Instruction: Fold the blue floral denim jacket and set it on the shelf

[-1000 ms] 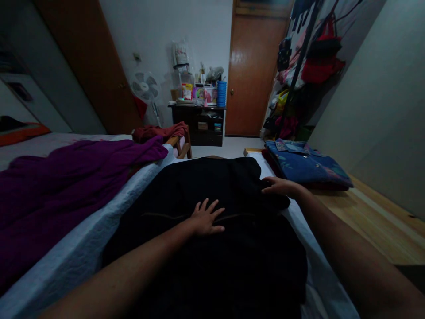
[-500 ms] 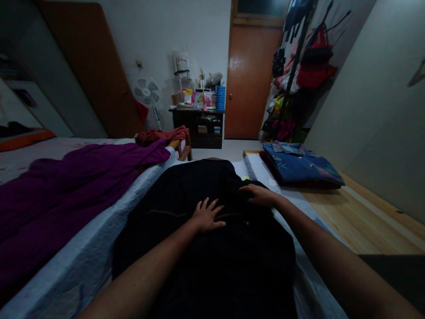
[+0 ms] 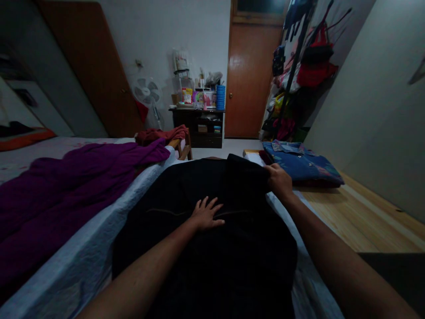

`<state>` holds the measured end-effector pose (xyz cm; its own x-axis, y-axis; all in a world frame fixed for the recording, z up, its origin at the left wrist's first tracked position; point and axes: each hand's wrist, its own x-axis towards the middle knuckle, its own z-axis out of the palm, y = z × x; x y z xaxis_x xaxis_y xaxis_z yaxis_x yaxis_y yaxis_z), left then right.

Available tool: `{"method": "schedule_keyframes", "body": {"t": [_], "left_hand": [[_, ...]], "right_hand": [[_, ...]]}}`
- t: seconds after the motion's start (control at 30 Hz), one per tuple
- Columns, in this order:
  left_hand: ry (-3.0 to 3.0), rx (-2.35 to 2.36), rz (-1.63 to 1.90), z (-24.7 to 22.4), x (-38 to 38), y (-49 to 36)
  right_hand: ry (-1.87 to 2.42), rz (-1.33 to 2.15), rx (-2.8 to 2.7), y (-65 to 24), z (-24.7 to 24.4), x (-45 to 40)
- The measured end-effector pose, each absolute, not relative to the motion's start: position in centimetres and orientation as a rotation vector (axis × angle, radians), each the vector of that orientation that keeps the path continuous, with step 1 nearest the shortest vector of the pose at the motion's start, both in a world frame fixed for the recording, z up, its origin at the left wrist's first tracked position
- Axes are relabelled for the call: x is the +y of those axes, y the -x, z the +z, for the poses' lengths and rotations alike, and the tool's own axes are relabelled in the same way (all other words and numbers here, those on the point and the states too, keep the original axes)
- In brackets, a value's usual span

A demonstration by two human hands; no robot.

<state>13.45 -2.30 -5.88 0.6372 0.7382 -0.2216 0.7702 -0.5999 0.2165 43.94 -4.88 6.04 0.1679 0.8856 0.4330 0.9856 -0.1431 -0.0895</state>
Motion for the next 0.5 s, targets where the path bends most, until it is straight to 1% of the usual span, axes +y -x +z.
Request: {"method": "schedule_keyframes", "body": {"t": [0.1, 0.2, 0.27, 0.4, 0.43, 0.47, 0.5], "left_hand": [[-2.565, 1.222, -0.155, -5.8, -2.4, -13.5], [-2.562, 1.231, -0.158, -5.7, -2.4, -13.5], [-2.562, 1.235, -0.162, -5.6, -2.5, -13.6], [-2.566, 1.223, -0.149, -5.5, -2.6, -13.6], [-2.564, 1.223, -0.146, -5.5, -2.6, -13.6], [-2.561, 1.225, -0.146, -5.5, -2.6, -13.6], [-2.558, 1.229, -0.144, -5.5, -2.6, -13.6]], "right_hand": [[2.054, -0.558, -1.568, -45.5, 7.3, -5.5], [2.051, -0.555, -1.461, -46.9, 7.4, -5.7], [2.024, -0.34, -1.539, -47.7, 7.0, -5.7], [1.734, 0.527, -1.771, -50.0, 5.8, -6.2], [1.689, 0.658, -1.789, -50.7, 5.3, -6.5], [1.701, 0.712, -1.81, -51.5, 4.7, -6.9], [1.766, 0.695, -1.837, -52.2, 4.1, -7.2]]}}
